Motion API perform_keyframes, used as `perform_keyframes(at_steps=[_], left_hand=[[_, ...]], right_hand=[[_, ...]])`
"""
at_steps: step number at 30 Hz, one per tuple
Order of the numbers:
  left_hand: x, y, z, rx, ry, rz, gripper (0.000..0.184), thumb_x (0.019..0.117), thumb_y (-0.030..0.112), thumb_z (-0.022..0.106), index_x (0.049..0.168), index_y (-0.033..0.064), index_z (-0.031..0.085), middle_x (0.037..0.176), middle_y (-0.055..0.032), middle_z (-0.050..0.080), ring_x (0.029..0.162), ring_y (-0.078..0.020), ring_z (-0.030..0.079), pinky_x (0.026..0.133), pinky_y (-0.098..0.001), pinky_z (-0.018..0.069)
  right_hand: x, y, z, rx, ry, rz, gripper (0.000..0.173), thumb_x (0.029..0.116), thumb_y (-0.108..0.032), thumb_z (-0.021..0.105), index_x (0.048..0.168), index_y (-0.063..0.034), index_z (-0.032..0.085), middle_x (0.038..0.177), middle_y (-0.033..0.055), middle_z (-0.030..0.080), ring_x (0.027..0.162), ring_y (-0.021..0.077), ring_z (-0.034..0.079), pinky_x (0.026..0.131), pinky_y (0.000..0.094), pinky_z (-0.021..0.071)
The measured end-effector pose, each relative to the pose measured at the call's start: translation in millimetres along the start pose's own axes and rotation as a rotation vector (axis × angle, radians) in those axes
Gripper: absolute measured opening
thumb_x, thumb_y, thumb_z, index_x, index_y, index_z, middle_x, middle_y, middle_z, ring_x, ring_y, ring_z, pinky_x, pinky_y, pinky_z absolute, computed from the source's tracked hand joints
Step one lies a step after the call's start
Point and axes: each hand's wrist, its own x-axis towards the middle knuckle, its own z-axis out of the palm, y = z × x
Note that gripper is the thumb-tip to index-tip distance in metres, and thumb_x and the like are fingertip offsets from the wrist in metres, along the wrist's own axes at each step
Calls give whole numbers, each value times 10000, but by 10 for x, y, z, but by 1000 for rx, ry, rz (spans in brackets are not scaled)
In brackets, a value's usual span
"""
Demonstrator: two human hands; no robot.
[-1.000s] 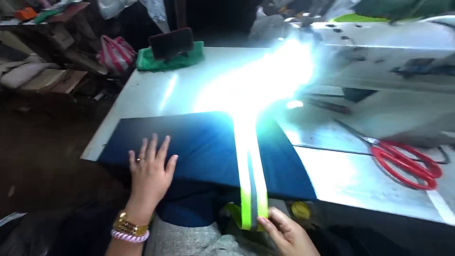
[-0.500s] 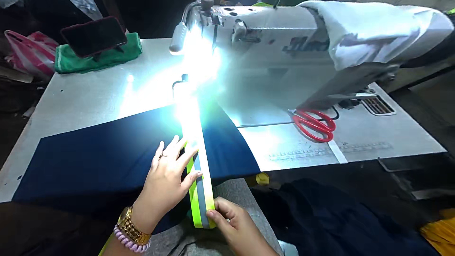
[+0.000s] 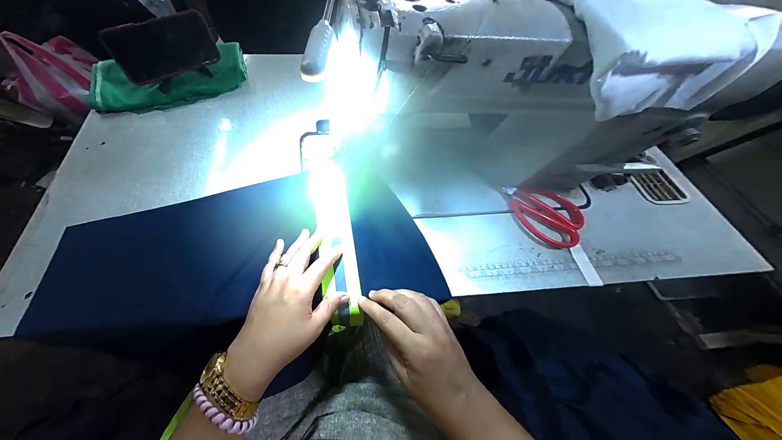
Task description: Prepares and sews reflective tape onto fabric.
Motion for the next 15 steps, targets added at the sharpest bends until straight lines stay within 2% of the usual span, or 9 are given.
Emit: perform_keyframes(at_steps=[2, 4, 6, 7, 9, 12, 15], left_hand=[[-10, 1, 10, -13, 14, 23, 558, 972, 618, 512, 1425, 307, 611, 1605, 10, 438, 1526, -211, 332, 1223, -594, 261], [-56, 12, 43, -54, 95, 133, 381, 1004, 458, 570, 1299, 257, 700, 1504, -23, 552, 1457, -253, 445, 1179, -612, 343], [-114, 31, 65, -23, 169, 275, 215, 1040, 279, 556, 1114, 232, 753, 1257, 12, 708, 1232, -188, 643, 1068, -496, 503], [-159, 26, 70, 9, 178, 328, 218, 1041, 220, 540, 1089, 233, 752, 1182, 46, 739, 1168, -146, 674, 1032, -432, 525], [-253, 0, 56, 52, 178, 375, 247, 1037, 175, 528, 1135, 234, 747, 1180, 66, 744, 1162, -127, 677, 1022, -386, 529], [-338, 19, 16, 122, 164, 375, 255, 1036, 210, 525, 1175, 226, 738, 1209, 59, 738, 1193, -136, 662, 1044, -386, 500], [-419, 213, -9, 168, 116, 266, 265, 1027, 212, 548, 1203, 196, 745, 1227, 36, 737, 1206, -162, 659, 1053, -413, 490]], right_hand=[[-14, 6, 4, -20, -1, -13, 323, 999, -135, 534, 1214, -245, 748, 1163, -8, 726, 1091, 170, 676, 952, 377, 544], [-17, 2, 17, -34, 12, -24, 325, 989, -126, 536, 1208, -242, 747, 1165, -2, 725, 1097, 174, 672, 953, 374, 540], [8, -33, 35, -59, 18, -26, 316, 973, -120, 559, 1198, -225, 754, 1168, 1, 732, 1116, 185, 669, 961, 378, 534], [19, -64, 43, -68, 16, -27, 309, 964, -115, 571, 1187, -213, 762, 1163, 0, 737, 1117, 190, 669, 960, 378, 535], [33, -115, 45, -83, 3, -30, 298, 955, -124, 584, 1173, -205, 770, 1159, -9, 742, 1116, 190, 671, 955, 373, 536], [29, -116, 34, -90, -24, -34, 291, 964, -151, 590, 1188, -215, 764, 1178, -18, 736, 1124, 183, 662, 951, 371, 525], [12, -102, -14, -99, -71, -34, 292, 973, -154, 600, 1212, -223, 754, 1197, -17, 729, 1125, 183, 654, 944, 371, 516]])
